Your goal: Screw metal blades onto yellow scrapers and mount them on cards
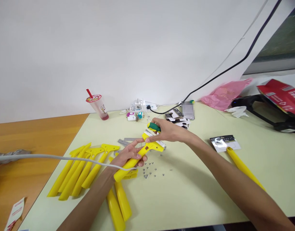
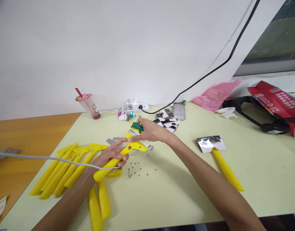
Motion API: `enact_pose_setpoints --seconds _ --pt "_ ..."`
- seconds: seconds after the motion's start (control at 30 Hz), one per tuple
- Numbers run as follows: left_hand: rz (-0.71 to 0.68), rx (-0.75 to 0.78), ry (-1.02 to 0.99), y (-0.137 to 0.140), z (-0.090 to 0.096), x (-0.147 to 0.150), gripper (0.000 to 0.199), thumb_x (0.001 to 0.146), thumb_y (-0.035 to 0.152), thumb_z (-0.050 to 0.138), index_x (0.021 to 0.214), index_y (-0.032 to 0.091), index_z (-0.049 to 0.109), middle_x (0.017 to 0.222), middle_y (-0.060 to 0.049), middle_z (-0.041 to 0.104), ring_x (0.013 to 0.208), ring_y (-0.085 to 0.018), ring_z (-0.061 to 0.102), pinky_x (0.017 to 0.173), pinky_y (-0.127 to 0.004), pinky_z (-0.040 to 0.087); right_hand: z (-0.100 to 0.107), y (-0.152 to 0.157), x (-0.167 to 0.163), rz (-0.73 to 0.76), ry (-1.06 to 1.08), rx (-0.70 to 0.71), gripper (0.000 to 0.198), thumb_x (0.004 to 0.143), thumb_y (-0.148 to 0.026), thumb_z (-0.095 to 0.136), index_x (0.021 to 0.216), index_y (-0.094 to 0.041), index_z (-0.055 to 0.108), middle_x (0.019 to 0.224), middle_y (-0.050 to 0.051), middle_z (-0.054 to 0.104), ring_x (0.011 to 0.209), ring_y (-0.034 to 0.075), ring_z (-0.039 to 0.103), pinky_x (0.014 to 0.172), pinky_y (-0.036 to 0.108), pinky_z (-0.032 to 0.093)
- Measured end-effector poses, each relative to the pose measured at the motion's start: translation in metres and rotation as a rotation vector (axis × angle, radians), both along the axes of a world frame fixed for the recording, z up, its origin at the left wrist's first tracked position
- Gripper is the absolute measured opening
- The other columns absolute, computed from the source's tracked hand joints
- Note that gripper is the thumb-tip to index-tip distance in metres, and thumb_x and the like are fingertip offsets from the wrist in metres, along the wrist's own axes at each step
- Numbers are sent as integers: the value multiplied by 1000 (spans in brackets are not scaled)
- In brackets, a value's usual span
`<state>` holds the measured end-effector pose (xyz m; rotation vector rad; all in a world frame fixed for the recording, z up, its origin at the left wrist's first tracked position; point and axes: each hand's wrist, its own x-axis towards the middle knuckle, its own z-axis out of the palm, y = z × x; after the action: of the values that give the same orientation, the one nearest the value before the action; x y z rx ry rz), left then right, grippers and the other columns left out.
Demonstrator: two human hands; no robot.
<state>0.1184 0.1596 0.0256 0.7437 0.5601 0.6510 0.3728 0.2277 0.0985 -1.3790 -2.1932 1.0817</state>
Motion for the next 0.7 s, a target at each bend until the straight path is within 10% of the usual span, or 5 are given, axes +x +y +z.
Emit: enact_pose_setpoints --seconds 0.27,0.5,0.7 --pt "-74 9 -69 -1 -5 1 61 83 10 82 135 26 56 88 -3 75 65 -14 70 63 -23 47 -1 -1 -3 91 110 -346 58 70 -57 97 106 -27 62 80 -6 53 62 12 39 49 29 26" --pt "62 -79 -108 0 -2 1 72 81 9 84 145 24 54 97 -4 71 71 -11 68 57 -15 45 3 -3 2 -20 262 127 49 93 -65 80 117 -27 61 97 0 58 76 16 50 62 31 41" --pt "188 -239 -103 -1 2 4 71 86 2 75 149 24 51 98 -3 69 77 -12 72 62 -14 52 10 -18 -6 -16 670 232 35 112 -58 59 123 -26 53 116 5 62 92 17 66 82 37 57"
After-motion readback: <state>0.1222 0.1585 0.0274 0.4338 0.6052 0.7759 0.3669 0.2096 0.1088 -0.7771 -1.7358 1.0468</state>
